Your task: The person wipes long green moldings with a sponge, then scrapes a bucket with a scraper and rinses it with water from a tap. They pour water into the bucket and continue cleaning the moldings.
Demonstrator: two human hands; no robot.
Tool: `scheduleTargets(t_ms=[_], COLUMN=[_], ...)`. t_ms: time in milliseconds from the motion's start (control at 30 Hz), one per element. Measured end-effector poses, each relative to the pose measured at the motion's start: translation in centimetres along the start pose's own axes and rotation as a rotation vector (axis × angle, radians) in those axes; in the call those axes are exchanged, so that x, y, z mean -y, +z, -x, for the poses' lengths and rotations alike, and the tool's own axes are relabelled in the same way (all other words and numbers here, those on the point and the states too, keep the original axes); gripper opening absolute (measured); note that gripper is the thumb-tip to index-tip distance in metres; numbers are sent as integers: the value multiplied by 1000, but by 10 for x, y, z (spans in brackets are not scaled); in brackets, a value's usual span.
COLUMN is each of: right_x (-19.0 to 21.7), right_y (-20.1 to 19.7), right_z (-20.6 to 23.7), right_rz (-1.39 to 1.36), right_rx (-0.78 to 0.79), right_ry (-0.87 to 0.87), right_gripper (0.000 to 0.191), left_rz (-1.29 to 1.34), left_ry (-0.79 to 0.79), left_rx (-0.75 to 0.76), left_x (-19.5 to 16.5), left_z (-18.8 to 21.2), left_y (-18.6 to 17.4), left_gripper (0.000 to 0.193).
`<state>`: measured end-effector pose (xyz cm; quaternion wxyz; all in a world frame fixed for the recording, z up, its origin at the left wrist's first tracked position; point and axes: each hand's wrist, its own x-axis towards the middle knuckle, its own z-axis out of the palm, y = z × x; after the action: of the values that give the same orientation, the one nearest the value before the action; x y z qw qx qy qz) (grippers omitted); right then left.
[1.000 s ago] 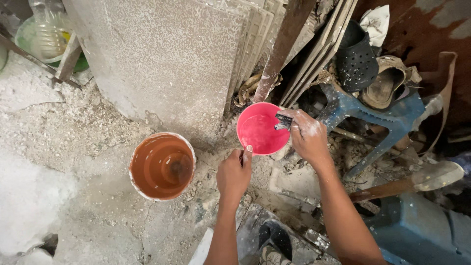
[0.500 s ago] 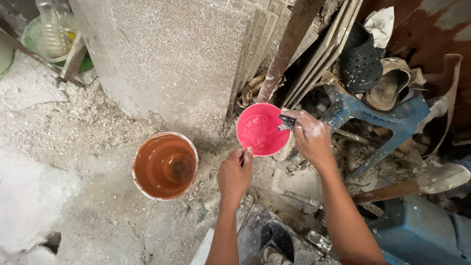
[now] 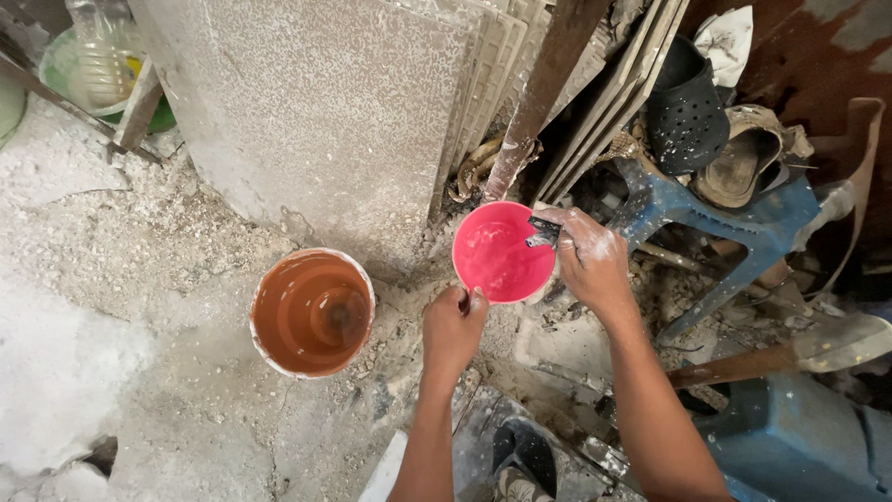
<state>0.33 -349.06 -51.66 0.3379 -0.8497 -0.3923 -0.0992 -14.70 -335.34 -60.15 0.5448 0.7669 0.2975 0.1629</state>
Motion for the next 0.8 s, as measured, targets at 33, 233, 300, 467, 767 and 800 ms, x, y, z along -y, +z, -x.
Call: scheduleTargets(t_ms=[33,233,300,467,767,800], right_x=[0,2,3,3,0,0], right_y=[1,1,0,0,2,2], right_z=[1,1,1,2,5,5], right_rz=[-3,-6,-3,2,-2,-7], right_rx=[-2,-11,1,10,-1,-3], right_ry=[-4,-36,-14,1,-2,-10], right_gripper=[33,30,31,32,32,32], left_rz=[-21,152,134,-41,-54,-58], left_ry=[10,-226,-237,-24,-64,-53], left_rx=[-4,95,76,-26,44,42], left_x=[0,-8,-9,-5,1,1], left_z=[0,0,0,-1,2,2], left_y=[1,-1,-2,1,8,9], left_gripper=[27,30,32,33,37,38])
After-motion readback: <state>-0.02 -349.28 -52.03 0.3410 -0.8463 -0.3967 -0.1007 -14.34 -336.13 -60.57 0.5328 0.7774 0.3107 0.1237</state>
